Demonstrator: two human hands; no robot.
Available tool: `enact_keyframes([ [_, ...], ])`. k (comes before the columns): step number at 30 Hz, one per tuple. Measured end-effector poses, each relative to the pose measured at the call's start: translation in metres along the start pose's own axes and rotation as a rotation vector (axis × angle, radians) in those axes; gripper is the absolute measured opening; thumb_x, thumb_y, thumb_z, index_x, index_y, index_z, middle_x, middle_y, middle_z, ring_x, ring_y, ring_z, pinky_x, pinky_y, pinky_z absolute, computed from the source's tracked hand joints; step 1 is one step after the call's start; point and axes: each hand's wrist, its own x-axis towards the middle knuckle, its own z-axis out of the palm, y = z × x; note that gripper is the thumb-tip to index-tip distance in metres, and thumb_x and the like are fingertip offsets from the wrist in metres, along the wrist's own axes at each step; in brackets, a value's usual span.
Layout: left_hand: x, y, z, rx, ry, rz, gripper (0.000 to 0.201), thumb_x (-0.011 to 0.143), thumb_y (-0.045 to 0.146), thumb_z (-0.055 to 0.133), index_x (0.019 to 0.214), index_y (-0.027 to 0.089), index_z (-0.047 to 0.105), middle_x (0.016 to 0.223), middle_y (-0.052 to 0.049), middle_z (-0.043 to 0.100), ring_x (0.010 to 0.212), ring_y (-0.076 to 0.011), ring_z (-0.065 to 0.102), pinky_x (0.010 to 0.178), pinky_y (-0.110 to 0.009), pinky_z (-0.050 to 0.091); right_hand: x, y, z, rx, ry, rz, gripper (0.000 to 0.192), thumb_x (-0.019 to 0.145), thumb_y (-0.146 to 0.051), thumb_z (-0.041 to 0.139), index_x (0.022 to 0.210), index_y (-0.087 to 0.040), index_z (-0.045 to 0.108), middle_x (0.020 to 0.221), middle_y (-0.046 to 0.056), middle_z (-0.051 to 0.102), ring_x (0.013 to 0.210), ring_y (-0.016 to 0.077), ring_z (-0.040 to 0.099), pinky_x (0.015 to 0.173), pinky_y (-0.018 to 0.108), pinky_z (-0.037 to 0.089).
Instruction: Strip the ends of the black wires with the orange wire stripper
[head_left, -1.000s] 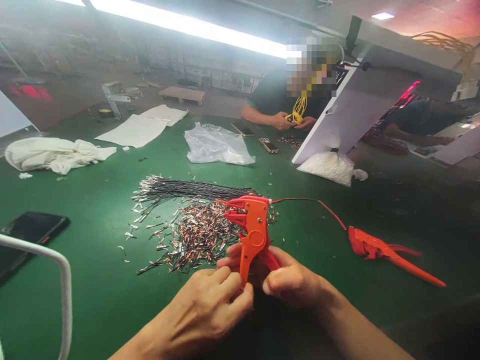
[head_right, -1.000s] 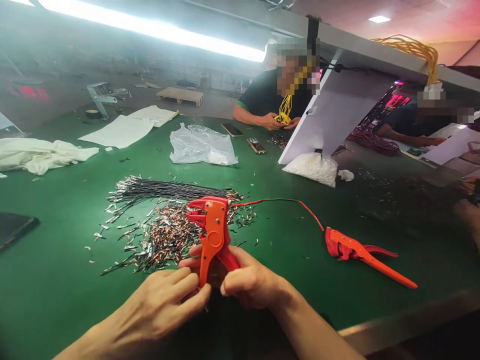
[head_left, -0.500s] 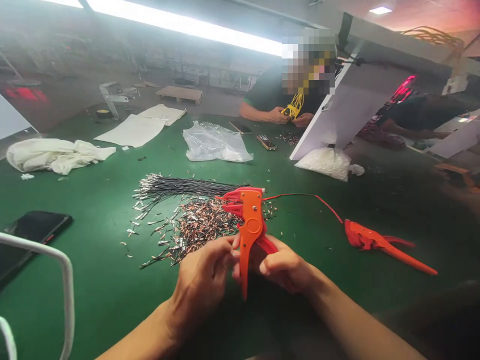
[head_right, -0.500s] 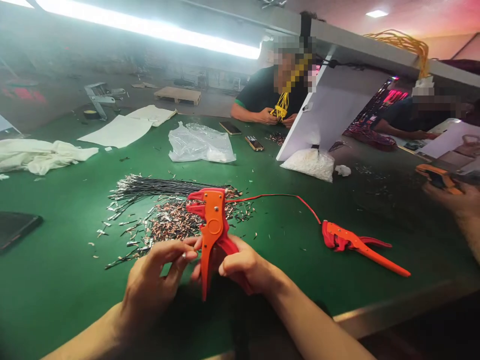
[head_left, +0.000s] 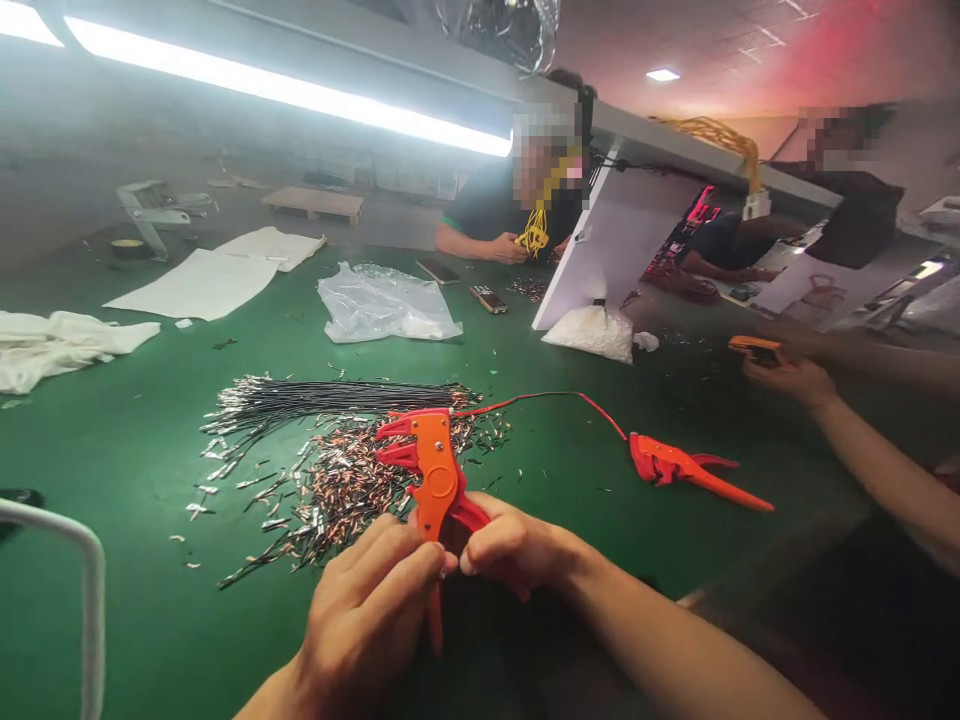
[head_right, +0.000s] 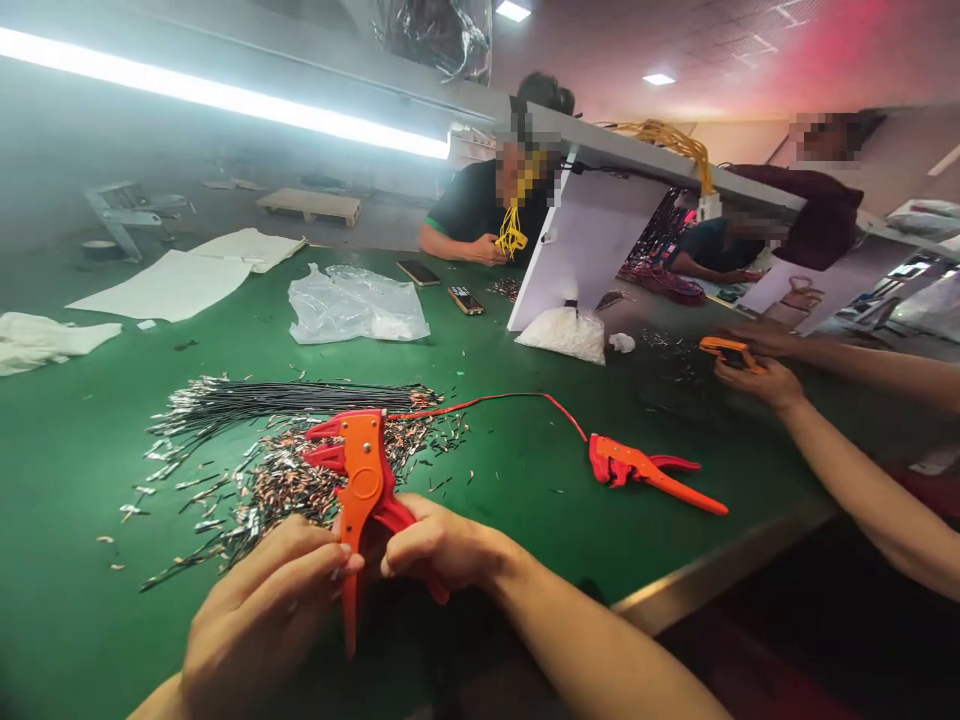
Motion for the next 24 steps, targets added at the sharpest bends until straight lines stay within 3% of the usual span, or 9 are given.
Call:
enact_keyframes([
  [3,0.003,-0.001,-0.002,-0.022,-0.003,-0.03,0.021,0.085,-0.002,0.055,0.094,0.017,0.058,0.073,-0.001,0.065,0.064,-0.0111,0.055,0.056,-0.023,0.048,-0.001,-0.005,0.004,0.031,-0.002,-0.019,0.03,0.052,-0.013,0.054,0.08,-0.014,0.064,0.063,-0.002,0.053,0.056,0.0107,0.044,0.05,0.02,0.037],
  [6,0.004,-0.005,-0.003,-0.003,0.02,-0.062,0.022,0.084,-0.003,0.056,0.093,0.017,0.057,0.074,-0.001,0.066,0.065,-0.011,0.056,0.059,-0.023,0.049,-0.003,-0.012,0.01,0.068,0.075,-0.101,0.043,0.053,-0.011,0.053,0.094,-0.015,0.066,0.077,0.002,0.062,0.075,0.0163,0.057,0.072,0.025,0.048],
  [9,0.006,-0.01,-0.002,0.04,0.03,-0.064,0.02,0.085,-0.001,0.057,0.09,0.018,0.057,0.073,0.0,0.066,0.066,-0.011,0.056,0.061,-0.023,0.05,-0.006,-0.018,0.013,0.143,0.13,-0.179,0.051,0.055,-0.009,0.052,0.104,-0.016,0.064,0.098,0.006,0.068,0.087,0.0198,0.064,0.091,0.035,0.046],
  [15,0.005,-0.018,0.002,0.098,-0.028,-0.093,0.015,0.087,0.003,0.056,0.085,0.018,0.056,0.071,0.001,0.063,0.069,-0.0125,0.056,0.062,-0.023,0.049,-0.007,-0.022,0.013,0.193,0.107,-0.211,0.055,0.058,-0.008,0.05,0.111,-0.013,0.064,0.106,0.01,0.071,0.088,0.0204,0.067,0.093,0.038,0.046],
  [24,0.0,-0.018,0.001,0.223,-0.039,-0.194,0.012,0.09,0.012,0.051,0.081,0.018,0.056,0.07,0.0,0.059,0.066,-0.0126,0.054,0.059,-0.022,0.045,-0.009,-0.016,0.009,0.204,0.1,-0.198,0.056,0.064,-0.01,0.049,0.119,-0.012,0.06,0.09,0.009,0.072,0.09,0.0242,0.066,0.092,0.042,0.045],
])
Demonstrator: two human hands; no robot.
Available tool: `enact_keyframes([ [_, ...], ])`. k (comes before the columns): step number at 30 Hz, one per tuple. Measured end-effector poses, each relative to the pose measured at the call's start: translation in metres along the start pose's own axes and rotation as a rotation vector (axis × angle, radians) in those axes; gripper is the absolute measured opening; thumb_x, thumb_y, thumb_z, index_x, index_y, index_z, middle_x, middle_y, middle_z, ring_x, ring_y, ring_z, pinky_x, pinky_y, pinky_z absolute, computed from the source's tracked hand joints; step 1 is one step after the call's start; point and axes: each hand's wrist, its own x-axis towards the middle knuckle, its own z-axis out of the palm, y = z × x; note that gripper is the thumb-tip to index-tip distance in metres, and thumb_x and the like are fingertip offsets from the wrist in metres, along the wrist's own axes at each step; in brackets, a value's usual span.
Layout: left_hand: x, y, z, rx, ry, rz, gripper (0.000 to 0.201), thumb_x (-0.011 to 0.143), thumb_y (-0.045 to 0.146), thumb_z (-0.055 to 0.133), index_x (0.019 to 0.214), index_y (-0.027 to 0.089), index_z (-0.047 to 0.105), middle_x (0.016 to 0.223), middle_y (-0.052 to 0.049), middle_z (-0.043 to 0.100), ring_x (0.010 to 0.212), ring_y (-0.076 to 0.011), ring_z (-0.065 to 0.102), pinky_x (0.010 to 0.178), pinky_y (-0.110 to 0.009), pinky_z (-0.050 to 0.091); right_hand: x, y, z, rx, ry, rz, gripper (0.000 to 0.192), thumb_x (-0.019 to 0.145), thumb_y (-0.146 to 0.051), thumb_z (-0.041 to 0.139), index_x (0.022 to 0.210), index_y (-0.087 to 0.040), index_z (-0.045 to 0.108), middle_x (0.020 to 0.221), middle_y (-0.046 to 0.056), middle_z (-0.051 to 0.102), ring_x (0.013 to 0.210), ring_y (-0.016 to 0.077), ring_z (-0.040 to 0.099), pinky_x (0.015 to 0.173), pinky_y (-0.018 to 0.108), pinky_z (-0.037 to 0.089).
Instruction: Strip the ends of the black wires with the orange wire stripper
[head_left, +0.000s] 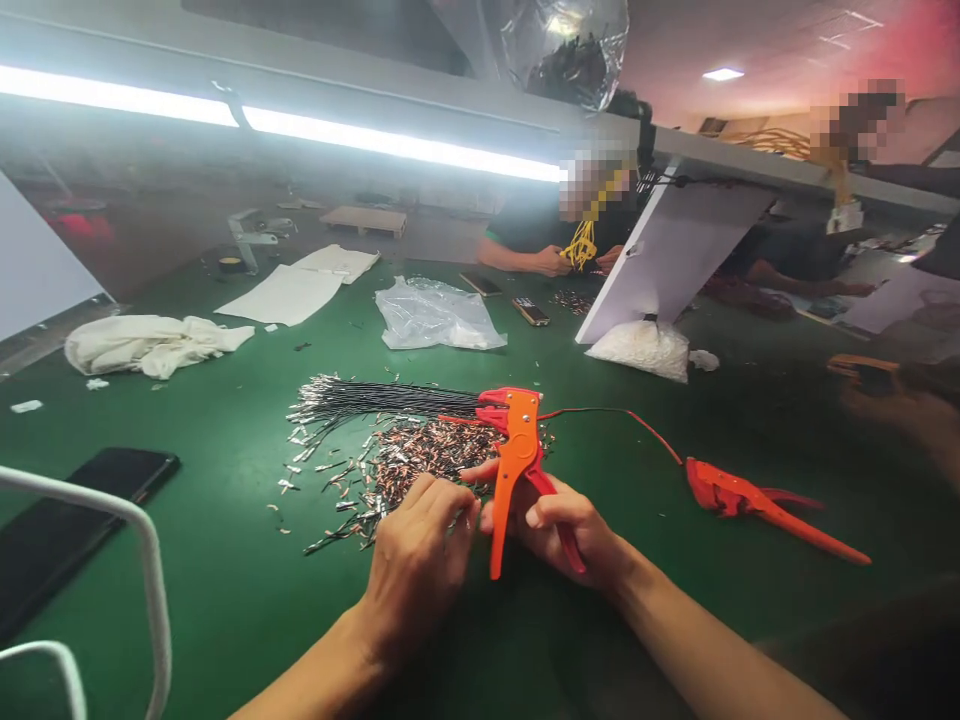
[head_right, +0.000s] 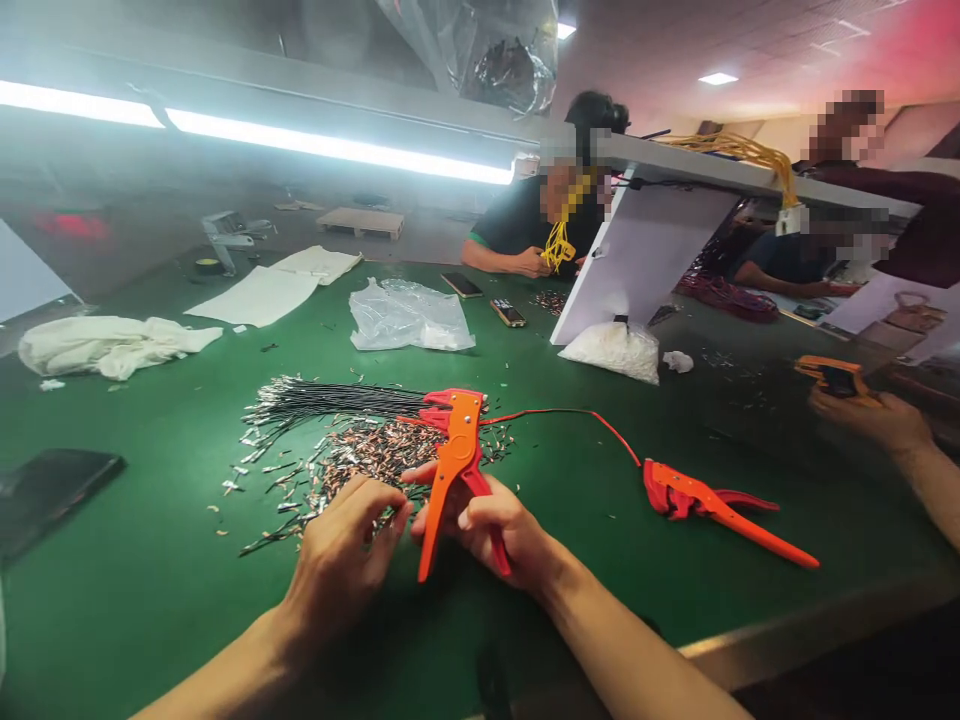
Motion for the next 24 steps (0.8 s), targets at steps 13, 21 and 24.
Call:
enact_keyframes([
  [13,-0.003,0.006,0.014,0.166,-0.041,-0.247,0.018,0.088,0.009,0.05,0.087,0.02,0.064,0.071,-0.001,0.066,0.067,-0.0167,0.06,0.056,-0.026,0.042,-0.008,0.005,-0.013,-0.033,0.082,0.059,0.056,0.07,-0.018,0.051,0.125,-0.015,0.058,0.089,0.01,0.07,0.09,0.0278,0.064,0.083,0.042,0.046],
  [21,-0.003,0.004,0.009,0.11,-0.029,-0.218,0.015,0.086,0.009,0.05,0.086,0.02,0.061,0.074,-0.002,0.065,0.072,-0.0166,0.059,0.061,-0.027,0.045,-0.01,0.006,-0.015,-0.046,0.11,0.093,0.059,0.07,-0.019,0.053,0.129,-0.018,0.056,0.094,0.011,0.07,0.089,0.0287,0.064,0.091,0.046,0.043],
  [24,-0.002,0.003,0.009,0.093,-0.03,-0.209,0.016,0.088,0.01,0.049,0.089,0.02,0.062,0.075,-0.002,0.065,0.071,-0.0163,0.059,0.062,-0.028,0.046,-0.01,0.007,-0.016,-0.035,0.111,0.089,0.059,0.07,-0.02,0.053,0.129,-0.017,0.056,0.095,0.011,0.07,0.088,0.0286,0.064,0.091,0.046,0.043],
])
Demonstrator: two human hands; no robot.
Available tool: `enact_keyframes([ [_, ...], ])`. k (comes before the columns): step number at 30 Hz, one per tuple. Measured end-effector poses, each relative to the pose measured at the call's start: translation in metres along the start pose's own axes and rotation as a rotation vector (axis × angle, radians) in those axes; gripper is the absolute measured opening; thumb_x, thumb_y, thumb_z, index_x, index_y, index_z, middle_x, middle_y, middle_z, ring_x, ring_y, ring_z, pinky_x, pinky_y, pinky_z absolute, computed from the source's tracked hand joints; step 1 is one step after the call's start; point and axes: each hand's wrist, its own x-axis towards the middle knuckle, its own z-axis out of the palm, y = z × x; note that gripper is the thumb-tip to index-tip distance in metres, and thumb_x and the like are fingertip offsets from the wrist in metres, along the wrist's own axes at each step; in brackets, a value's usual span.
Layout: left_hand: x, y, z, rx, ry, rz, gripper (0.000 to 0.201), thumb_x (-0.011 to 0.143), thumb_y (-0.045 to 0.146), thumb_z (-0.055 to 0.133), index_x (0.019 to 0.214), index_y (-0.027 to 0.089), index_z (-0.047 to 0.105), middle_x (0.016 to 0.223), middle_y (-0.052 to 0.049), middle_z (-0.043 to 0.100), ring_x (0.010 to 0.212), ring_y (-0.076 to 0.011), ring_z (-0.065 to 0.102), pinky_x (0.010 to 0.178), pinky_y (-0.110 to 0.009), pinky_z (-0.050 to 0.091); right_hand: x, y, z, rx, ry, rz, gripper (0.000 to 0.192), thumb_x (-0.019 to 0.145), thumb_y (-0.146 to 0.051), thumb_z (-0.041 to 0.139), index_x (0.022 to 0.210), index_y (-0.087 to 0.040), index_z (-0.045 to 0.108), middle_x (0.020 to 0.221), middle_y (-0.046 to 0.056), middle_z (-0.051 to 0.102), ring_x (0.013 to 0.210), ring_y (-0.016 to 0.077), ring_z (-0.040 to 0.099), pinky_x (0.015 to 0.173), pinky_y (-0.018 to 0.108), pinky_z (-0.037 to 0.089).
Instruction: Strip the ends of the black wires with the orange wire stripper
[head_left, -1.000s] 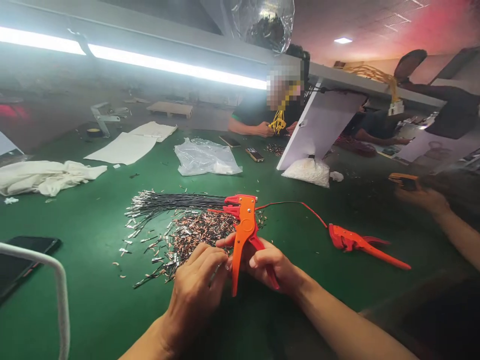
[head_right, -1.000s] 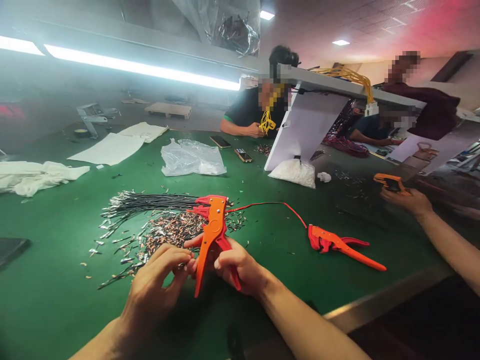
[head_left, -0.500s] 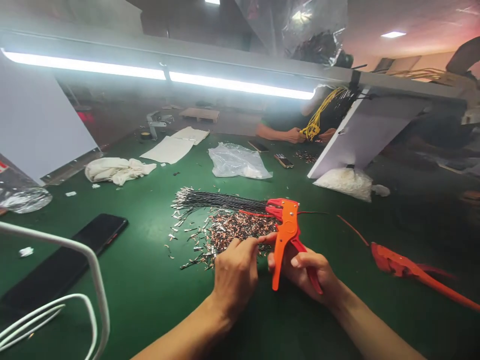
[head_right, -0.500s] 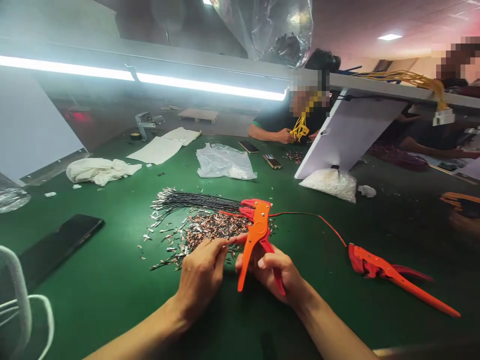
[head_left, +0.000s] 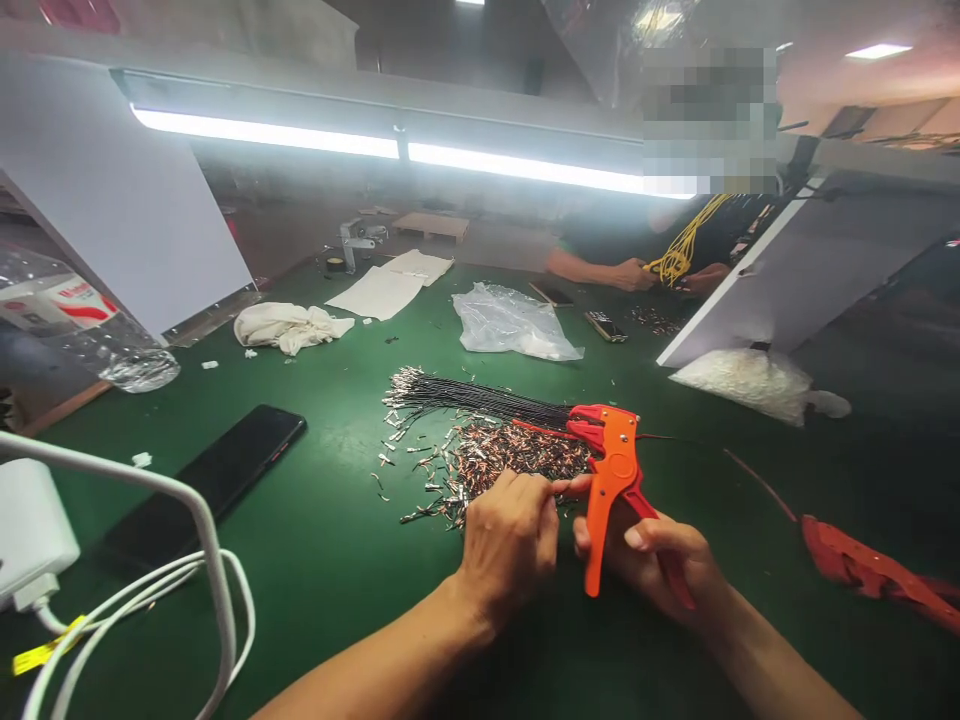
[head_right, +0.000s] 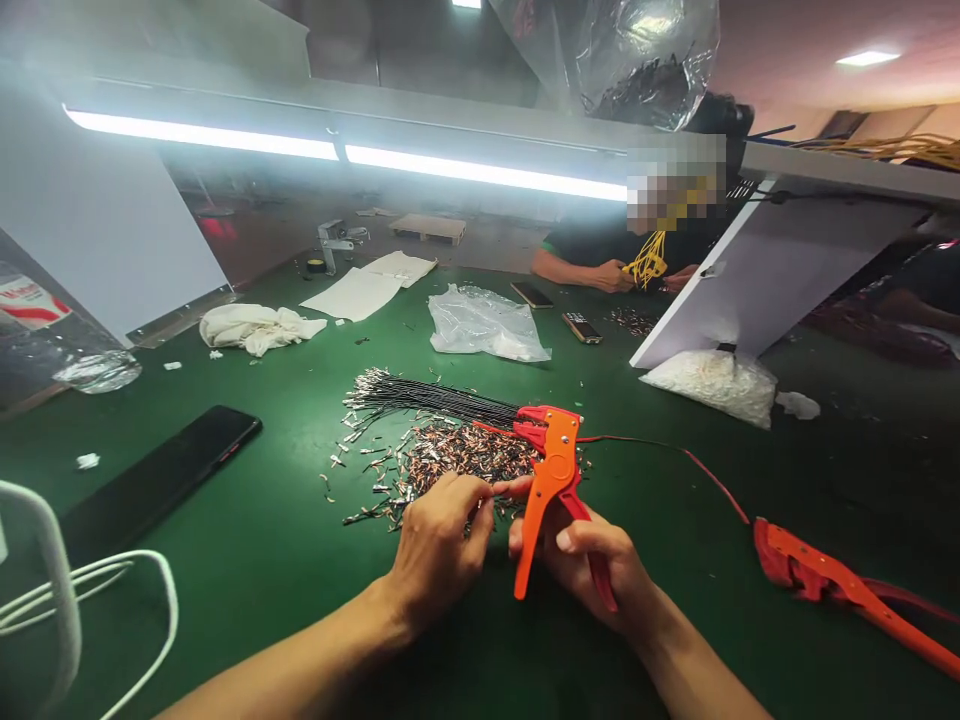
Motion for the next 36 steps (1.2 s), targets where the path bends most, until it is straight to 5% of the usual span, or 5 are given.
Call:
enact_keyframes([
  [12,0.004,-0.005,-0.002,-0.136,0.057,-0.088,0.01,0.09,0.015,0.053,0.087,0.018,0.061,0.077,-0.002,0.066,0.07,-0.0143,0.059,0.064,-0.026,0.047,0.006,-0.004,0.011,0.071,-0.083,-0.044,0.06,0.071,-0.018,0.051,0.13,-0.015,0.056,0.096,0.01,0.07,0.088,0.0264,0.063,0.084,0.041,0.046],
  [19,0.006,-0.005,-0.008,-0.319,0.12,-0.023,0.011,0.091,0.022,0.056,0.083,0.018,0.063,0.072,0.0,0.063,0.066,-0.0117,0.057,0.062,-0.024,0.046,0.009,0.002,0.016,0.142,-0.21,-0.029,0.056,0.07,-0.015,0.049,0.126,-0.012,0.058,0.088,0.01,0.071,0.086,0.0242,0.064,0.085,0.04,0.046],
  [26,0.014,-0.015,-0.016,-0.381,0.202,-0.108,0.007,0.09,0.021,0.06,0.085,0.018,0.065,0.074,0.0,0.065,0.063,-0.0104,0.057,0.057,-0.022,0.046,0.005,0.0,0.018,0.071,-0.316,-0.039,0.065,0.064,-0.008,0.052,0.128,-0.013,0.057,0.117,0.013,0.068,0.088,0.0236,0.069,0.083,0.039,0.05],
  [32,0.019,-0.016,-0.039,-0.109,0.379,0.27,0.031,0.08,0.002,0.067,0.102,0.024,0.069,0.078,0.001,0.065,0.072,-0.0122,0.052,0.068,-0.026,0.045,-0.001,0.002,0.016,0.005,-0.439,0.038,0.063,0.068,-0.01,0.058,0.131,-0.015,0.055,0.116,0.013,0.07,0.11,0.0296,0.064,0.099,0.049,0.044],
  [36,0.019,-0.012,-0.047,-0.017,0.47,0.3,0.037,0.076,0.001,0.072,0.102,0.027,0.071,0.08,0.0,0.062,0.078,-0.0143,0.051,0.072,-0.029,0.043,0.0,0.005,0.016,-0.007,-0.437,0.046,0.052,0.073,-0.011,0.061,0.125,-0.016,0.056,0.113,0.014,0.069,0.104,0.0302,0.067,0.093,0.052,0.048],
])
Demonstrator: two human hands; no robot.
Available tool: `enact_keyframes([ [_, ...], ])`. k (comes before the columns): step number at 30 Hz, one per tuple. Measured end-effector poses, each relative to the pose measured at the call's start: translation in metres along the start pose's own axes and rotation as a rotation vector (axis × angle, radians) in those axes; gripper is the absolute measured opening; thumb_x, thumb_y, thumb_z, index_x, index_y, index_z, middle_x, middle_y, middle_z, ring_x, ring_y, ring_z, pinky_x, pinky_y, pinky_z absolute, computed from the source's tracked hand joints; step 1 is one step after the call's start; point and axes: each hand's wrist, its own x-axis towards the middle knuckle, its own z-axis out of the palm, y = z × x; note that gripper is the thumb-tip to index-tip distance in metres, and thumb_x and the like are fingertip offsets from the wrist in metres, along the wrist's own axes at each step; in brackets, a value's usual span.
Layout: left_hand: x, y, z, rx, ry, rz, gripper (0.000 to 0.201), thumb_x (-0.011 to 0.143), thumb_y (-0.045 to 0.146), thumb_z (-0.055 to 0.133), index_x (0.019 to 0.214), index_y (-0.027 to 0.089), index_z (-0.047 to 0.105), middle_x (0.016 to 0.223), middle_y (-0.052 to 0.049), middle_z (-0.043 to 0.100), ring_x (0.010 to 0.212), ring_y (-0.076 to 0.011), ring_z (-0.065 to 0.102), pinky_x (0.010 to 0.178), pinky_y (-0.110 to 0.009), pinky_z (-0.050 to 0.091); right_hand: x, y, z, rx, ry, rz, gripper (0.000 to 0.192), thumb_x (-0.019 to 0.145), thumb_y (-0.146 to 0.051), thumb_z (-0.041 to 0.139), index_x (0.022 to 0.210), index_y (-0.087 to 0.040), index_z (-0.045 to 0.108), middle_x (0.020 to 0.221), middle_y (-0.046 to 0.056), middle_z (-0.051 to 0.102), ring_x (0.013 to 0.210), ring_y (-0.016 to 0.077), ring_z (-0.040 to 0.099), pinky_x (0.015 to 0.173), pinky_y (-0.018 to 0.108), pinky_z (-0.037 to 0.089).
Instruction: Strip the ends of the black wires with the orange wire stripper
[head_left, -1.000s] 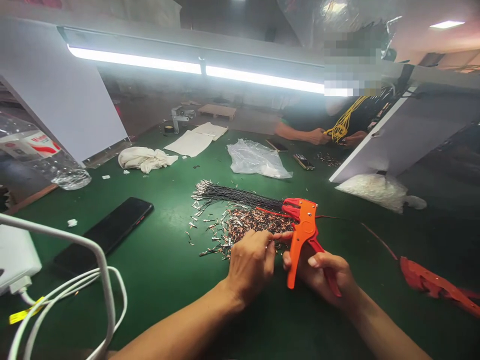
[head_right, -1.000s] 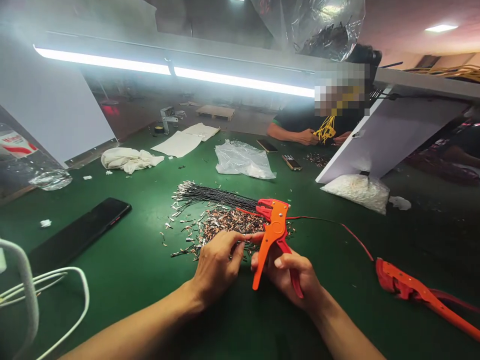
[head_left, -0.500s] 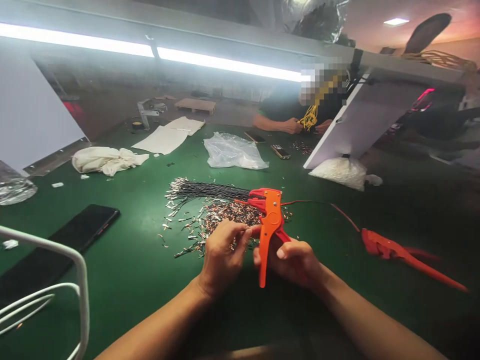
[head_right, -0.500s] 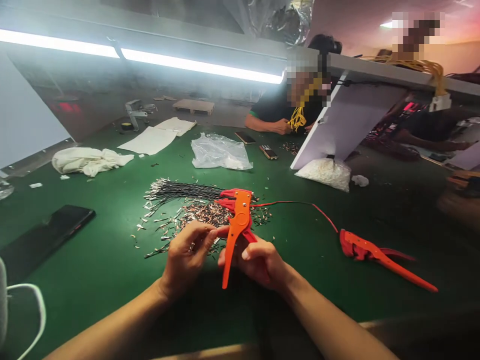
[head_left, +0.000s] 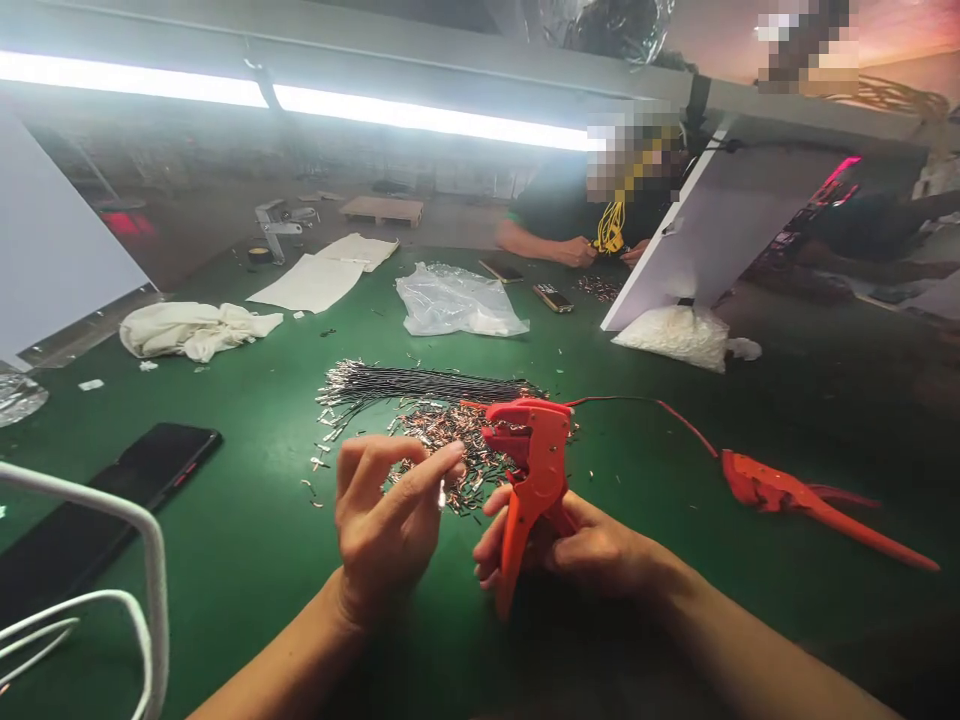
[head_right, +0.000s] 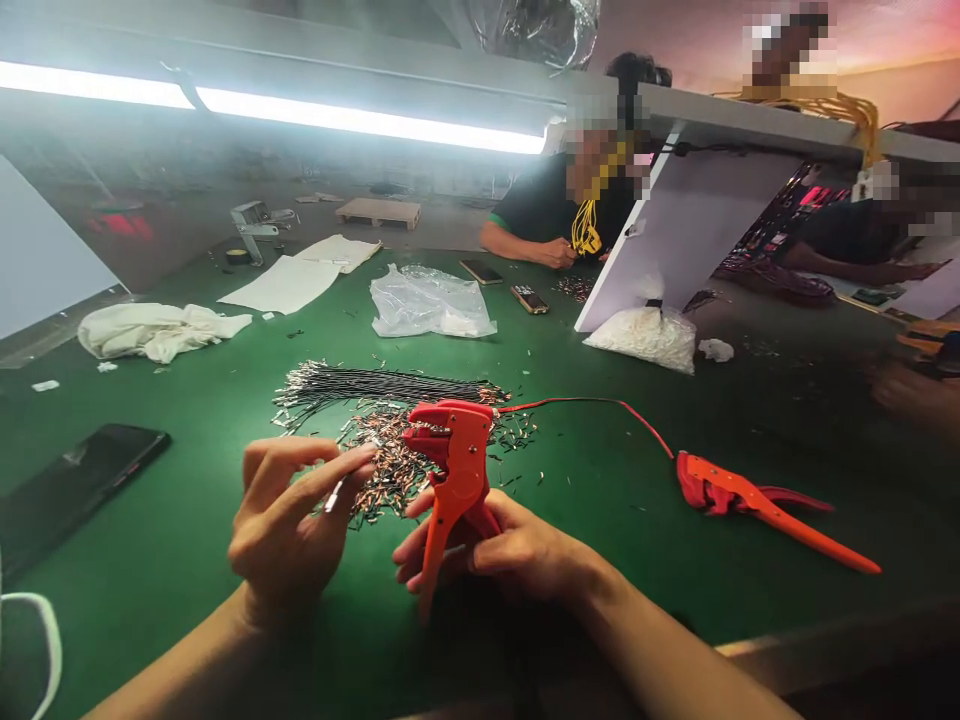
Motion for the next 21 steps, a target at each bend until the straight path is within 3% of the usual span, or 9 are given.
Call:
enact_keyframes([
  [3,0.001,-0.002,-0.001,-0.025,0.051,-0.113,0.037,0.077,0.006,0.073,0.102,0.033,0.073,0.082,0.0,0.062,0.081,-0.015,0.049,0.074,-0.03,0.041,0.001,0.003,0.0,0.014,0.023,-0.016,0.046,0.072,-0.009,0.061,0.119,-0.013,0.058,0.102,0.012,0.07,0.099,0.0287,0.068,0.088,0.049,0.051],
  [5,0.002,-0.004,0.001,-0.152,0.043,-0.287,0.031,0.08,0.012,0.072,0.101,0.035,0.075,0.082,0.0,0.062,0.081,-0.0146,0.05,0.074,-0.03,0.04,0.002,0.005,0.0,0.023,0.031,-0.027,0.044,0.071,-0.009,0.061,0.115,-0.013,0.059,0.098,0.011,0.069,0.095,0.0273,0.068,0.086,0.047,0.052],
  [9,0.007,-0.008,0.009,-0.68,0.029,-0.871,0.011,0.077,0.037,0.076,0.085,0.03,0.078,0.083,-0.001,0.064,0.077,-0.0114,0.052,0.07,-0.025,0.041,0.002,0.006,0.0,0.006,0.05,-0.037,0.045,0.068,-0.006,0.059,0.113,-0.012,0.06,0.095,0.01,0.07,0.092,0.0267,0.069,0.083,0.044,0.053],
  [11,0.01,-0.009,0.012,-0.875,0.04,-1.157,0.027,0.065,0.046,0.083,0.079,0.024,0.079,0.078,0.0,0.064,0.07,-0.0088,0.049,0.066,-0.022,0.04,0.001,0.007,-0.002,-0.002,0.056,-0.037,0.046,0.067,-0.005,0.059,0.113,-0.011,0.06,0.095,0.01,0.07,0.092,0.0269,0.069,0.082,0.044,0.053],
  [13,0.012,-0.008,0.014,-0.959,0.037,-1.337,0.038,0.053,0.048,0.088,0.078,0.02,0.078,0.073,0.0,0.063,0.067,-0.0076,0.048,0.064,-0.019,0.039,0.001,0.007,-0.003,-0.01,0.059,-0.042,0.047,0.067,-0.006,0.058,0.113,-0.011,0.06,0.095,0.01,0.069,0.093,0.0272,0.068,0.081,0.044,0.053],
  [16,0.014,-0.004,0.014,-0.996,0.034,-1.437,0.044,0.044,0.045,0.092,0.075,0.017,0.078,0.069,0.001,0.063,0.068,-0.0077,0.049,0.065,-0.018,0.041,0.001,0.007,-0.004,0.0,0.067,-0.051,0.047,0.066,-0.006,0.059,0.113,-0.012,0.06,0.095,0.01,0.069,0.092,0.0268,0.068,0.082,0.044,0.053],
  [21,0.013,0.0,0.015,-1.006,0.024,-1.456,0.044,0.043,0.045,0.093,0.073,0.016,0.078,0.068,0.0,0.065,0.069,-0.0076,0.051,0.065,-0.017,0.041,0.002,0.007,-0.001,0.011,0.071,-0.013,0.045,0.066,-0.007,0.061,0.11,-0.011,0.062,0.093,0.01,0.07,0.09,0.0257,0.069,0.082,0.042,0.053],
])
